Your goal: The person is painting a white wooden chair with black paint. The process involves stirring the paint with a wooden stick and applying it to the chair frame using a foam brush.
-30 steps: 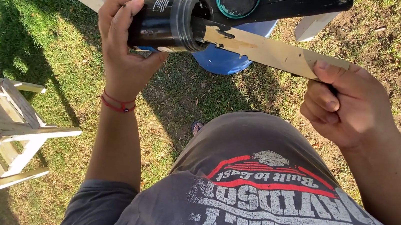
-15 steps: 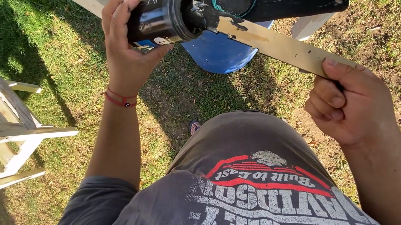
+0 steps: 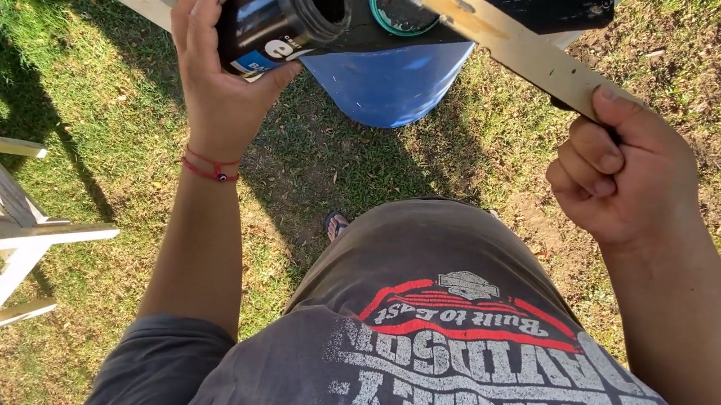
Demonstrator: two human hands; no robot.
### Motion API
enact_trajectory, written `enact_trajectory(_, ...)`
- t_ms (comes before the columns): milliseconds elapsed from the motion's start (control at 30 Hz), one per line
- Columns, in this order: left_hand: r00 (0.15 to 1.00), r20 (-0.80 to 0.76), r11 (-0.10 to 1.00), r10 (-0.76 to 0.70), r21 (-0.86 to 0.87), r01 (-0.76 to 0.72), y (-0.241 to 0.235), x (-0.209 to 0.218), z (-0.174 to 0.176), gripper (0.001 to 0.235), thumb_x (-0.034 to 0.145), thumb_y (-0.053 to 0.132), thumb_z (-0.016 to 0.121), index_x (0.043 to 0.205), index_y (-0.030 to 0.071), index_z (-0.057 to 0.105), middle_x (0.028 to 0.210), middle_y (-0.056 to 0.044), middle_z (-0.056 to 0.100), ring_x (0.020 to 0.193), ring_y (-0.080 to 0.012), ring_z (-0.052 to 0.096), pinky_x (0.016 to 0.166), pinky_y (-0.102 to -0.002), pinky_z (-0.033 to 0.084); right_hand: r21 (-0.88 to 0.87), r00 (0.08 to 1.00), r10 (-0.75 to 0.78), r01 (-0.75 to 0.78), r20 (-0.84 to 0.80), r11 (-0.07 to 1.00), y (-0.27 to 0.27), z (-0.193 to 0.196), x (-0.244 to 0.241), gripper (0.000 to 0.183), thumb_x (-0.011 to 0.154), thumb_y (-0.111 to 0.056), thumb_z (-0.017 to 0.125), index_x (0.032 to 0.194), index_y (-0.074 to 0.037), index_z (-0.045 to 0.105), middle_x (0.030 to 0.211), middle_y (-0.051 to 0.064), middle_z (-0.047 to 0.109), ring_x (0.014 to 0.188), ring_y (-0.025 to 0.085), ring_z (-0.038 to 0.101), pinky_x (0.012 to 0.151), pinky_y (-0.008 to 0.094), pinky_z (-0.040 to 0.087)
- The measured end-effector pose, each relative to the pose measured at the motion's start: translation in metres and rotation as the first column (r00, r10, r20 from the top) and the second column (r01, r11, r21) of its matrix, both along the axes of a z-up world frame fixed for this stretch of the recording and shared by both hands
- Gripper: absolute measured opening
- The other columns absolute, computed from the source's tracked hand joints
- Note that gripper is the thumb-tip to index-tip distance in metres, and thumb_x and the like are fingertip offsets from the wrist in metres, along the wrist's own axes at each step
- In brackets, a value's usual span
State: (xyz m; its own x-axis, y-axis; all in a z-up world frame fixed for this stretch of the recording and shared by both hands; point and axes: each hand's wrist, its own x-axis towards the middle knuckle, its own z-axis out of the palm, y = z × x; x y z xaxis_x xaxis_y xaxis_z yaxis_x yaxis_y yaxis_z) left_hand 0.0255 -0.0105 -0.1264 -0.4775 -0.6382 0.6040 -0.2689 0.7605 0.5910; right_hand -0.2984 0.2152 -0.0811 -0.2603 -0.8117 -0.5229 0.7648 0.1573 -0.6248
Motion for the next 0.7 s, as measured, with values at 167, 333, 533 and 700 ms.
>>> enact_trajectory(167, 0.998, 0.004, 0.997, 0.07, 0.026, -0.07, 0.008, 0.007, -0.005, 0.08, 0.092, 0.029, 0.093, 0.149, 0.016, 0.039, 0.146, -0.014, 0.035, 0.134, -0.0295, 0.048, 0.11, -0.049, 0.058, 0.027, 0.997, -0.045, 0.046, -0.057, 0.999, -0.006, -0.003, -0.004, 0.015, 0.102, -0.021, 0.045, 0.108, -0.016, 0.058, 0.044, -0.006, 0.029, 0.034, 0.008, 0.016, 0.04, 0.023, 0.015)
enact_trajectory(333, 0.996, -0.015, 0.996, 0.085, 0.027, -0.085, 0.023, 0.014, -0.005, 0.079, 0.093, 0.023, 0.092, 0.149, 0.012, 0.038, 0.142, -0.016, 0.034, 0.131, -0.0296, 0.045, 0.108, -0.049, 0.06, -0.011, 0.959, -0.112, 0.113, -0.261, 0.994, -0.018, -0.021, -0.004, 0.022, 0.1, -0.014, 0.048, 0.113, 0.0, 0.061, 0.045, -0.001, 0.033, 0.034, 0.009, 0.025, 0.037, 0.022, 0.021)
enact_trajectory(533, 0.996, -0.017, 0.997, 0.083, -0.001, -0.083, 0.042, 0.023, 0.003, 0.081, 0.089, 0.012, 0.093, 0.147, 0.006, 0.036, 0.138, -0.018, 0.032, 0.132, -0.0313, 0.038, 0.11, -0.053, 0.054, 0.027, 0.378, 0.084, -0.154, -0.922, 0.988, -0.017, -0.033, -0.01, 0.035, 0.112, -0.014, 0.047, 0.077, -0.012, 0.052, 0.055, -0.002, 0.041, 0.045, 0.01, 0.035, 0.042, 0.027, 0.028)
enact_trajectory(700, 0.997, 0.04, 0.998, 0.064, -0.002, -0.064, 0.063, 0.01, -0.002, 0.08, 0.088, 0.022, 0.088, 0.145, 0.002, 0.035, 0.137, -0.019, 0.04, 0.131, -0.0311, 0.04, 0.111, -0.051, 0.05, 0.045, -0.026, 0.039, -0.279, -0.999, 0.959, -0.015, -0.043, -0.027, 0.029, 0.11, -0.012, 0.056, 0.122, 0.011, 0.067, 0.073, 0.008, 0.055, 0.056, 0.015, 0.047, 0.043, 0.029, 0.036)
